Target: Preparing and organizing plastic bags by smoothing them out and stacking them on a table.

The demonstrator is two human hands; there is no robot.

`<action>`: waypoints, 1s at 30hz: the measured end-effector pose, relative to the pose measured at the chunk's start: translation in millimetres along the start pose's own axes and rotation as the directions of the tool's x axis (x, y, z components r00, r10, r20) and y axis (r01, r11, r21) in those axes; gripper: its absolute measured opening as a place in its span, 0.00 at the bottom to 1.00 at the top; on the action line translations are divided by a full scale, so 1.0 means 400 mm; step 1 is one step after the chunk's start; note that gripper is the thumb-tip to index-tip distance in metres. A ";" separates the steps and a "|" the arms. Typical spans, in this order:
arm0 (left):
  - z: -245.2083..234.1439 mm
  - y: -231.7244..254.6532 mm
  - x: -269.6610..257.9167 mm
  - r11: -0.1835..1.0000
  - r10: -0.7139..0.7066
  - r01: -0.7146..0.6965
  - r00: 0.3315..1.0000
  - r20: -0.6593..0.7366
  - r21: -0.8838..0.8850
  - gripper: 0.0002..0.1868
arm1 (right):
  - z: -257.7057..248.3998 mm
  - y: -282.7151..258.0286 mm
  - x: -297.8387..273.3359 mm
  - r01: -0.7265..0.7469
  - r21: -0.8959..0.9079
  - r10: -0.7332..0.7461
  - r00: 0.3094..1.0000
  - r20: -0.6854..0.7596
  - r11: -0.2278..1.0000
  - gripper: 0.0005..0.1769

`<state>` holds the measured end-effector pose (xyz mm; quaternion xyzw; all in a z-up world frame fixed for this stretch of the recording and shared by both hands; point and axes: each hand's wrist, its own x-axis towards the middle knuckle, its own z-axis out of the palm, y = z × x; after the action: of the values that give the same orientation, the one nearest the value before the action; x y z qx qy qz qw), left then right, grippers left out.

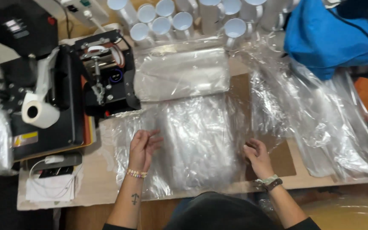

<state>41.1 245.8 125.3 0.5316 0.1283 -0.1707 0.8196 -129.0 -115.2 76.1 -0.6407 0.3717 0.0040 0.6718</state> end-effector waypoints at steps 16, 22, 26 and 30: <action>-0.523 -0.149 -0.173 0.928 -0.078 0.217 0.909 -0.410 0.304 0.07 | 0.261 0.108 0.096 -0.371 0.134 0.310 0.889 0.338 0.919 0.15; -0.564 -0.136 -0.174 0.886 -0.071 0.285 0.862 -0.502 0.365 0.09 | 0.285 0.118 0.059 0.302 -0.607 -0.213 0.953 0.217 0.735 0.34; -0.600 -0.157 -0.176 0.848 -0.062 0.328 0.841 -0.538 0.415 0.10 | 0.299 0.118 0.032 0.393 -0.824 -0.355 0.900 0.254 0.407 0.42; -0.593 -0.141 -0.198 0.900 -0.065 0.264 0.868 -0.493 0.347 0.12 | 0.296 0.099 0.049 0.213 -0.832 -0.249 0.964 0.094 0.512 0.47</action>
<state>-61.0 453.0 14.3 0.7011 0.3306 -0.1303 0.6182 -75.4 -14.8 20.7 -0.9261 0.2486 0.0791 0.2726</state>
